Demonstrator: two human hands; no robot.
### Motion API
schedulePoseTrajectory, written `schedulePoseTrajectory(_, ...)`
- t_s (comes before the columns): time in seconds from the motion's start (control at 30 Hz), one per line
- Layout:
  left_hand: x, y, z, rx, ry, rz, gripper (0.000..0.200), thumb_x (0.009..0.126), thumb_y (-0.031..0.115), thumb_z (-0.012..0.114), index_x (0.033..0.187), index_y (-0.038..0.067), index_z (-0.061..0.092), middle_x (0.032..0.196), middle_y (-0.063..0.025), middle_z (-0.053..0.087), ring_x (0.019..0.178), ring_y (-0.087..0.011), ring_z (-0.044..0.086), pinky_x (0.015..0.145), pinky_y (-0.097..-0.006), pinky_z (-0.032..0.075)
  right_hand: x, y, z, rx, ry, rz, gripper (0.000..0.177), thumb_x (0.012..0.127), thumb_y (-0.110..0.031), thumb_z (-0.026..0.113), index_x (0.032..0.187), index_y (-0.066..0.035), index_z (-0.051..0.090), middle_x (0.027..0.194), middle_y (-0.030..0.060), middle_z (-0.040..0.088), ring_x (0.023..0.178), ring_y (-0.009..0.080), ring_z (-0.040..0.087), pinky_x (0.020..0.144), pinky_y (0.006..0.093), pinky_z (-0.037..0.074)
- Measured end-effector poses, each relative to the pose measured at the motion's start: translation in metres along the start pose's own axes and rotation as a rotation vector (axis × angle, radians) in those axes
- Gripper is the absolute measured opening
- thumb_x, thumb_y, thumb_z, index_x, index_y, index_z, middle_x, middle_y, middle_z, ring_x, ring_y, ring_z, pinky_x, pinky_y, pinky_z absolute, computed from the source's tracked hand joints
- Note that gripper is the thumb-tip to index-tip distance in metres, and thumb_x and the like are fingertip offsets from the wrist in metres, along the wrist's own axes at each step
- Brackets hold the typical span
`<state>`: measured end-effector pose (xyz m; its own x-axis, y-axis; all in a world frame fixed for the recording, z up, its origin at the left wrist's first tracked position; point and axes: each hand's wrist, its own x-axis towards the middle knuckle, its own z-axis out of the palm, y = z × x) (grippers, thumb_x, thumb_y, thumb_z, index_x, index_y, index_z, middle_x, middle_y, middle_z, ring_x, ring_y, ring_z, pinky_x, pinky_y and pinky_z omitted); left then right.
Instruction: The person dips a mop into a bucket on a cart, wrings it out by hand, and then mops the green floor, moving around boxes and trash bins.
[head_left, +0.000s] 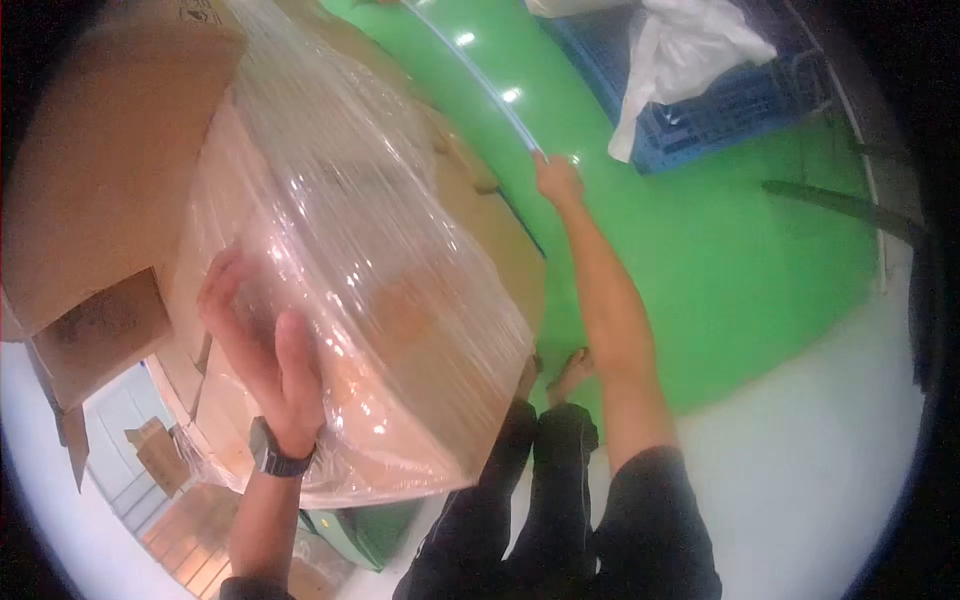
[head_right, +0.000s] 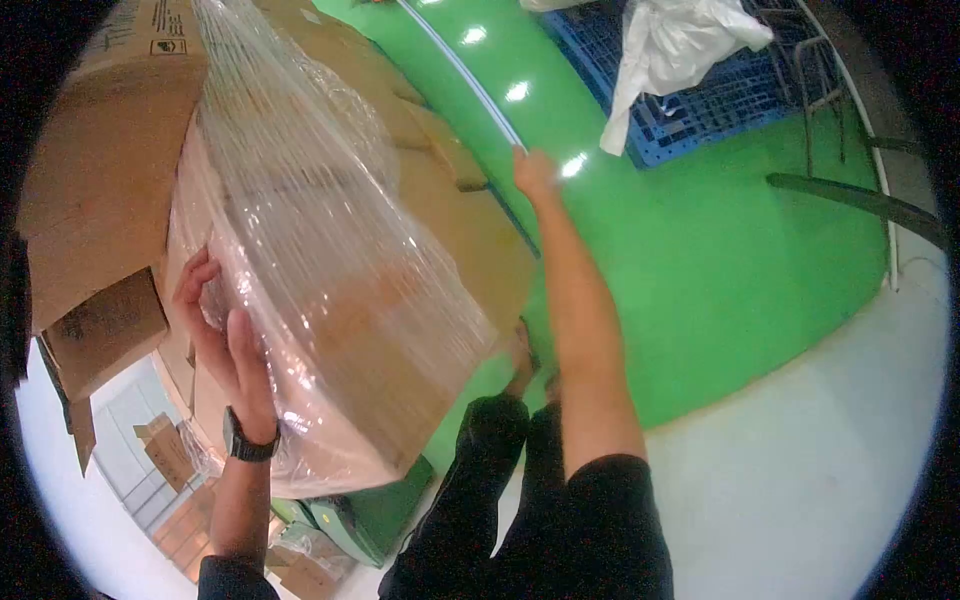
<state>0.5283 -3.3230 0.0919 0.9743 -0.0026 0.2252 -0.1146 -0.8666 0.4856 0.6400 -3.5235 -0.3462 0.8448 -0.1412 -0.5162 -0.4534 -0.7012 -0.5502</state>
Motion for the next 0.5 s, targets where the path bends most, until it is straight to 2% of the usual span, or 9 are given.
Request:
schedulePoseTrajectory(0.1, 0.0, 0.005, -0.008, 0.032, 0.004, -0.01, 0.041, 0.083, 0.02, 0.05, 0.118, 0.0, 0.043, 0.127, -0.02, 0.039, 0.123, -0.032, 0.033, 0.105, -0.0418, 0.021, -0.098, 0.108, -0.025, -0.084, -0.029, 0.022, 0.045, 0.092, -0.045, 0.037, 0.101, -0.007, 0.06, 0.079, 0.0224, 0.062, 0.073, 0.0424, 0.058, 0.066, 0.0502, 0.046)
schedulePoseTrajectory(0.2, 0.007, 0.015, -0.02, 0.086, -0.023, -0.045, 0.041, 0.078, 0.011, 0.054, 0.116, 0.0, 0.043, 0.129, -0.0212, 0.036, 0.123, -0.0353, 0.031, 0.104, -0.0443, 0.02, -0.296, 0.261, -0.061, -0.356, -0.083, 0.008, 0.036, 0.093, -0.031, 0.045, 0.105, 0.001, 0.056, 0.066, 0.0174, 0.056, 0.05, 0.0261, 0.053, 0.044, 0.038, 0.043)
schedulePoseTrajectory(0.23, 0.009, 0.016, -0.022, 0.075, -0.011, -0.055, 0.043, 0.076, 0.014, 0.056, 0.115, 0.0, 0.044, 0.128, -0.0211, 0.037, 0.123, -0.036, 0.031, 0.104, -0.0454, 0.02, -0.382, 0.308, -0.092, -0.449, 0.018, -0.439, 0.03, 0.093, -0.025, 0.043, 0.106, 0.0, 0.054, 0.072, 0.0174, 0.057, 0.057, 0.0287, 0.055, 0.049, 0.0405, 0.044)
schedulePoseTrajectory(0.27, 0.011, 0.015, -0.022, 0.062, -0.004, -0.065, 0.045, 0.075, 0.017, 0.058, 0.115, 0.0, 0.044, 0.128, -0.0211, 0.038, 0.122, -0.0367, 0.031, 0.103, -0.0464, 0.02, -0.464, 0.309, -0.133, -0.281, -0.197, 0.172, 0.042, 0.093, -0.039, 0.038, 0.093, 0.0, 0.055, 0.072, 0.0205, 0.059, 0.065, 0.0388, 0.057, 0.057, 0.0491, 0.044)
schedulePoseTrajectory(0.3, 0.011, 0.015, -0.022, 0.055, -0.003, -0.075, 0.047, 0.074, 0.019, 0.061, 0.114, 0.0, 0.045, 0.128, -0.0211, 0.038, 0.121, -0.0374, 0.031, 0.102, -0.0475, 0.021, -0.555, 0.374, -0.146, -0.325, -0.142, 0.041, 0.04, 0.094, -0.036, 0.037, 0.092, 0.0, 0.054, 0.07, 0.0221, 0.058, 0.066, 0.041, 0.056, 0.057, 0.0513, 0.043)
schedulePoseTrajectory(0.37, 0.014, 0.016, -0.023, 0.067, -0.004, -0.064, 0.046, 0.074, 0.016, 0.059, 0.114, 0.001, 0.044, 0.128, -0.0208, 0.037, 0.122, -0.0372, 0.031, 0.103, -0.0473, 0.02, -0.685, 0.389, -0.213, -0.122, -0.214, 0.335, 0.039, 0.093, -0.034, 0.038, 0.095, 0.002, 0.054, 0.064, 0.0233, 0.055, 0.061, 0.0435, 0.055, 0.054, 0.0522, 0.042)
schedulePoseTrajectory(0.4, 0.011, 0.012, -0.023, 0.07, -0.017, -0.067, 0.044, 0.075, 0.013, 0.057, 0.115, 0.001, 0.044, 0.129, -0.0205, 0.036, 0.122, -0.0366, 0.03, 0.104, -0.0466, 0.019, -0.7, 0.318, -0.263, -0.471, -0.29, 0.353, 0.04, 0.092, -0.033, 0.041, 0.098, 0.004, 0.053, 0.064, 0.0232, 0.056, 0.058, 0.0433, 0.054, 0.052, 0.0524, 0.041)
schedulePoseTrajectory(0.43, 0.009, 0.011, -0.023, 0.074, -0.035, -0.07, 0.042, 0.076, 0.011, 0.055, 0.116, 0.002, 0.043, 0.129, -0.0202, 0.035, 0.123, -0.0359, 0.03, 0.105, -0.0459, 0.019, -0.682, 0.243, -0.303, -0.446, -0.486, 0.709, 0.034, 0.093, -0.034, 0.039, 0.104, -0.004, 0.051, 0.087, 0.0236, 0.06, 0.084, 0.0428, 0.055, 0.071, 0.0498, 0.044)
schedulePoseTrajectory(0.5, 0.011, 0.01, -0.021, 0.078, -0.046, -0.088, 0.043, 0.075, 0.011, 0.055, 0.115, 0.001, 0.043, 0.129, -0.0203, 0.035, 0.123, -0.036, 0.029, 0.105, -0.0461, 0.019, -0.694, 0.27, -0.312, -0.458, -0.488, 0.614, 0.046, 0.092, -0.039, 0.043, 0.106, 0.002, 0.057, 0.087, 0.0254, 0.061, 0.079, 0.0402, 0.057, 0.068, 0.0497, 0.045)
